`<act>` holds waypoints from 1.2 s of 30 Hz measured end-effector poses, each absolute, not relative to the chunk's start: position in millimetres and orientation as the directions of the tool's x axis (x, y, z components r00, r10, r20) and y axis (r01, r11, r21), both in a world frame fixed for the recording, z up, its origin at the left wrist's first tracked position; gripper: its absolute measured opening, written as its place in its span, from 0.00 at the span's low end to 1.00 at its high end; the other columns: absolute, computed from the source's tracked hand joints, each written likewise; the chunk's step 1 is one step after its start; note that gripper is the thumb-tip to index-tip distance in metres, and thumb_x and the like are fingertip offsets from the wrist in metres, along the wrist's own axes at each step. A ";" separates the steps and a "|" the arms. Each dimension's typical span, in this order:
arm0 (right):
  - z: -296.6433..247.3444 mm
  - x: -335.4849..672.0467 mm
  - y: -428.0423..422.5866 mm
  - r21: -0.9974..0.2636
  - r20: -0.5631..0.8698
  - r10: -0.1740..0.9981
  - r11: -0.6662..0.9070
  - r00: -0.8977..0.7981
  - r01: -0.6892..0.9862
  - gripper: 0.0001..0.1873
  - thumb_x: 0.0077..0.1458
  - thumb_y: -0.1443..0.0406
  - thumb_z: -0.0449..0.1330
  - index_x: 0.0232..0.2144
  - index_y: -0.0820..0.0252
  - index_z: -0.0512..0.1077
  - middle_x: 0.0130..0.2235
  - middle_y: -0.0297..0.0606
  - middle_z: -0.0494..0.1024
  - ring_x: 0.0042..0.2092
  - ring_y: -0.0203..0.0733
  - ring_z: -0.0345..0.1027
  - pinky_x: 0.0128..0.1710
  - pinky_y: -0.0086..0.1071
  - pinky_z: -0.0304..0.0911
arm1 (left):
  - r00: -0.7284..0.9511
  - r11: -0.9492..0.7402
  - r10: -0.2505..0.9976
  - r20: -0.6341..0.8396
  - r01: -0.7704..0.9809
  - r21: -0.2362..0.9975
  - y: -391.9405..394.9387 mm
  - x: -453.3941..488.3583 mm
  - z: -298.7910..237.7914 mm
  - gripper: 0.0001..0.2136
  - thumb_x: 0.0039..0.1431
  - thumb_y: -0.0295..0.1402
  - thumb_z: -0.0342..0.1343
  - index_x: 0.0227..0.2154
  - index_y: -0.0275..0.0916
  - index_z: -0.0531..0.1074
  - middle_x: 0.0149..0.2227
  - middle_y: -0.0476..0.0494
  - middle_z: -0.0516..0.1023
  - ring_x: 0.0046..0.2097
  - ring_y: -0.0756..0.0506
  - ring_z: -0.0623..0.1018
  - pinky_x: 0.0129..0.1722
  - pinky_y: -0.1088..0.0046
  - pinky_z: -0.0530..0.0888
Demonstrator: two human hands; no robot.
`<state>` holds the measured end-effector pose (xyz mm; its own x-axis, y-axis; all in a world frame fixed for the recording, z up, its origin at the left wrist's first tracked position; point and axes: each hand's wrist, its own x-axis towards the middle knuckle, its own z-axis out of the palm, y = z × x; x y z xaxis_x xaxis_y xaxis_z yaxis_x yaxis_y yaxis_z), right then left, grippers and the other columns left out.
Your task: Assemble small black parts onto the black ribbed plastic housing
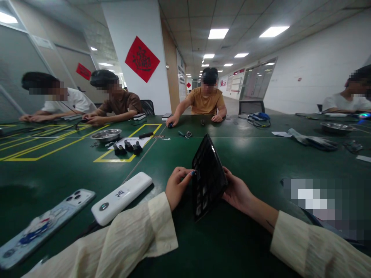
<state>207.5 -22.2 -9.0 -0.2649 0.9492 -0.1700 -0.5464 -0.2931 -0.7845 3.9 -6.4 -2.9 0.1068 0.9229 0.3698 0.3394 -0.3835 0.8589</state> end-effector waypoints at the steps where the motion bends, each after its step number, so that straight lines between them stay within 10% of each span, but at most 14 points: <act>1: -8.4 207.6 -22.7 -0.791 -0.167 0.948 -0.292 -0.270 -0.537 0.12 0.55 0.63 0.50 0.43 0.51 0.55 0.26 0.29 0.68 0.22 0.31 0.65 0.19 0.23 0.58 | 0.088 -0.359 0.932 0.351 0.329 0.873 -5.7 3.4 -2.8 0.11 0.54 0.36 0.52 0.34 0.38 0.76 0.33 0.46 0.66 0.38 0.47 0.68 0.42 0.69 0.65; 28: -6.8 209.2 -24.8 -0.858 -0.129 0.901 -0.311 -0.413 -0.409 0.14 0.54 0.61 0.48 0.42 0.51 0.49 0.22 0.27 0.70 0.11 0.27 0.49 0.11 0.19 0.37 | 0.118 -0.336 0.942 0.314 0.339 0.879 -10.1 4.2 -4.7 0.11 0.51 0.36 0.56 0.36 0.39 0.78 0.29 0.47 0.67 0.34 0.48 0.70 0.39 0.70 0.67; 36: -4.5 209.6 -25.5 -0.848 -0.132 0.893 -0.327 -0.431 -0.418 0.12 0.54 0.60 0.47 0.41 0.51 0.50 0.22 0.28 0.70 0.11 0.26 0.48 0.12 0.20 0.34 | 0.099 -0.426 0.900 0.425 0.409 0.807 -27.6 -0.9 25.6 0.19 0.55 0.33 0.48 0.51 0.39 0.65 0.43 0.40 0.67 0.42 0.42 0.69 0.44 0.62 0.67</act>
